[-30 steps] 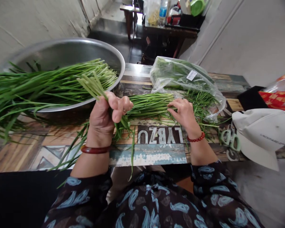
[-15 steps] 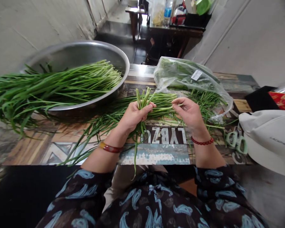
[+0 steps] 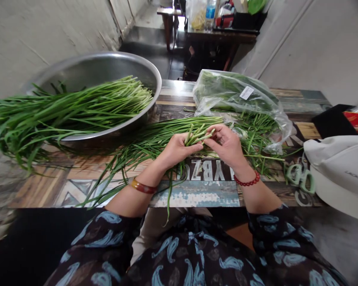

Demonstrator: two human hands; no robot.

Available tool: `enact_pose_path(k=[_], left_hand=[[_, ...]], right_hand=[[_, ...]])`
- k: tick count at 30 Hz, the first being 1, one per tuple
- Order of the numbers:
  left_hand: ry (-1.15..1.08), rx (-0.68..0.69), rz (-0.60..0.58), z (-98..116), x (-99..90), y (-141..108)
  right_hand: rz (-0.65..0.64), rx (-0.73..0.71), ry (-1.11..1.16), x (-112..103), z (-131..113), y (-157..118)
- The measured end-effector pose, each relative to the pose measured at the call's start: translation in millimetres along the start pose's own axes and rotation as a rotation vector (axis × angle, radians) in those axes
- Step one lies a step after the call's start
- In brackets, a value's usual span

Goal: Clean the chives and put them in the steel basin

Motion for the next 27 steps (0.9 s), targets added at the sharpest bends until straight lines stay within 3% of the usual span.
enact_pose_path(k=[9,13,18,21,27], left_hand=[[-0.081,-0.14,-0.058,-10.2,3.4,-1.6],[-0.229,-0.246,0.032,-15.9,-7.4,1.5],[-0.425,-0.206,0.084,-1.1,-24.6,6.8],[-0.483,-0.17,0.096,7.6,-32.4,7.4],[-0.485,-0.153,0.052,12.8,-31.2,5.8]], right_hand=[[-0.082,0.028,0.065,10.4,-2.1,-3.8],[0.027,0.093,0.104,-2.5,12.2,2.2],[0.061,0.101,0.127,-12.2,17.3,5.5],[-0.04,0.076,0.101,-1.9,12.0,1.7],[-0.396,0.1,0.1,33.1,1.2,-19.3]])
Point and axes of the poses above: each hand's wrist, its own y-axis towards the middle knuckle, its own x-axis out of the palm, z = x × y, the point moved 10 cm from there along y, towards the middle knuckle, and after that the axes turned 15 degrees about z, right-handed, at the moved point
